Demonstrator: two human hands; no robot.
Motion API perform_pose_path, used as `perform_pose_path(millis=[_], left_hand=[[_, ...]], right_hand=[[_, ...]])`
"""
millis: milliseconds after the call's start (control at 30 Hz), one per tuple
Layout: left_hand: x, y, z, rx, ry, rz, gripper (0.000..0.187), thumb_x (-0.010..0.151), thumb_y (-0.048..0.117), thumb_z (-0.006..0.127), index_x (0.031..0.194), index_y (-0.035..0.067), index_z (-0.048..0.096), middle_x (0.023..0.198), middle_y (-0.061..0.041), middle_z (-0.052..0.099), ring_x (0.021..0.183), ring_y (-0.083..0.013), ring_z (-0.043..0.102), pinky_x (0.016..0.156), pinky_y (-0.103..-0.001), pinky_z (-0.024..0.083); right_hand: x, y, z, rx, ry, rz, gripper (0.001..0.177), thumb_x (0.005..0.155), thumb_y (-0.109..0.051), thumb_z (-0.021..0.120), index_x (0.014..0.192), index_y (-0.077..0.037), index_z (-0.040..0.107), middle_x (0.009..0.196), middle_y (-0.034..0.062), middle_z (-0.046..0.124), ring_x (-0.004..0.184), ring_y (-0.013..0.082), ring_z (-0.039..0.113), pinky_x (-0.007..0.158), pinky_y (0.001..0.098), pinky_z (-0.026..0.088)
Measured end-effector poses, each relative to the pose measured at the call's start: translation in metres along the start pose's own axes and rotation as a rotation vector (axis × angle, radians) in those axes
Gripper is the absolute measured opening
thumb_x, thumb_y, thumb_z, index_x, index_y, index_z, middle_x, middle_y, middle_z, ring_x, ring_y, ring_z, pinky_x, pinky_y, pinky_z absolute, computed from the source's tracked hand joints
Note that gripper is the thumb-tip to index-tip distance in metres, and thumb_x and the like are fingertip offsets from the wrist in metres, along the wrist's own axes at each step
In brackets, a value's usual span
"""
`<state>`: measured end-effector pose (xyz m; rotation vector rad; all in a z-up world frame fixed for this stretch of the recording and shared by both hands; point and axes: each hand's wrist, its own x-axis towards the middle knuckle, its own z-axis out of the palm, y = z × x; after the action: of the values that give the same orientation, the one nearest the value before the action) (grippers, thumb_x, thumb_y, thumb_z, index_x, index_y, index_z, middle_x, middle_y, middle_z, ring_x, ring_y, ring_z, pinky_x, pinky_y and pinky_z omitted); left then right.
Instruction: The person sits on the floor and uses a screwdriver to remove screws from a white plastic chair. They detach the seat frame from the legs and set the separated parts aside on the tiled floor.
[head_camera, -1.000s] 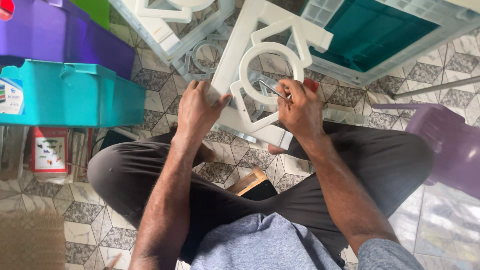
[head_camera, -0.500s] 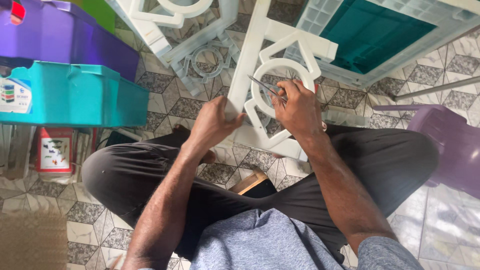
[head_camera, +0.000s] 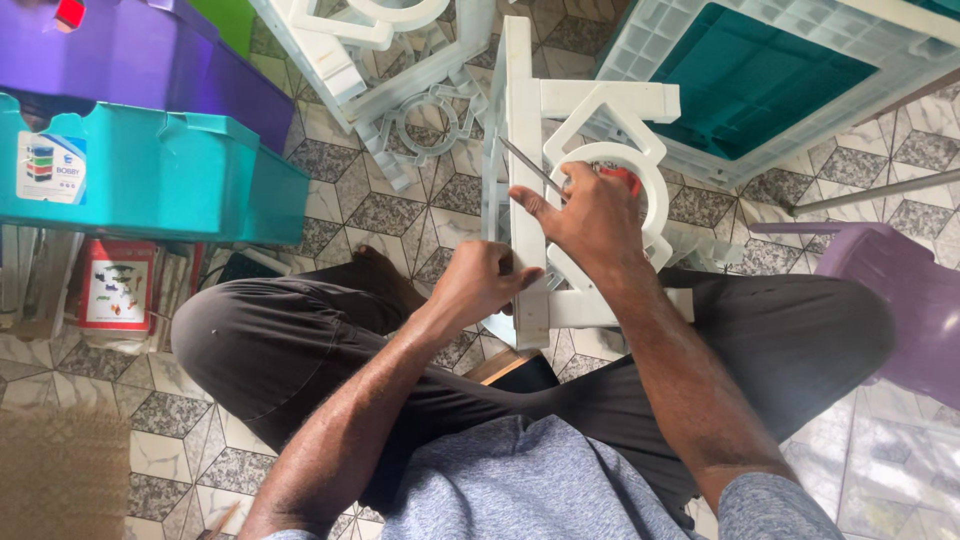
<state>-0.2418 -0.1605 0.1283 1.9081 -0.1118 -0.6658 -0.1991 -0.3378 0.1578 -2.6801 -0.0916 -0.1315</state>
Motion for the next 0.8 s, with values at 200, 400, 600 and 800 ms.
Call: perform_pose_path(millis=[200,400,600,800], left_hand=[[0.002,-0.006,-0.016,0.061,-0.157,0.071,0.024,0.094,0.016,0.065,0.100,-0.006,0.072,0.085,-0.016,0.078,0.069,-0.0204,0.079,0.065,-0.036,0.061],[-0.001,-0.005,-0.051,0.404,-0.236,0.038,0.028,0.091,0.017,0.066,0.116,0.008,0.076,0.102,-0.013,0.078,0.086,-0.0236,0.076,0.077,-0.041,0.059],[-0.011,-0.009,-0.101,0.543,-0.073,-0.042,0.026,0.092,0.025,0.072,0.109,0.006,0.077,0.090,-0.015,0.077,0.079,-0.0253,0.074,0.074,-0.041,0.059],[-0.021,-0.016,-0.135,0.378,0.181,0.043,0.021,0.089,0.019,0.074,0.101,0.002,0.077,0.080,-0.016,0.075,0.073,-0.0282,0.075,0.069,-0.042,0.058]], right_hand=[[0.006,-0.020,0.005,-0.107,-0.205,0.122,0.108,0.075,-0.074,0.080,0.137,0.009,0.050,0.081,0.0236,0.073,0.079,0.0383,0.075,0.081,0.0499,0.059],[0.003,-0.035,0.018,-0.115,-0.216,0.072,0.113,0.075,-0.055,0.084,0.148,0.013,0.033,0.108,0.0334,0.067,0.094,0.0443,0.072,0.088,0.0484,0.059],[-0.004,-0.036,0.027,-0.130,-0.228,-0.029,0.109,0.071,-0.046,0.086,0.149,0.010,0.034,0.122,0.0361,0.061,0.107,0.0474,0.068,0.094,0.0504,0.055],[-0.004,-0.038,0.025,-0.189,-0.312,-0.124,0.106,0.071,-0.042,0.084,0.154,0.004,0.035,0.121,0.0321,0.062,0.107,0.0467,0.068,0.093,0.0522,0.056]])
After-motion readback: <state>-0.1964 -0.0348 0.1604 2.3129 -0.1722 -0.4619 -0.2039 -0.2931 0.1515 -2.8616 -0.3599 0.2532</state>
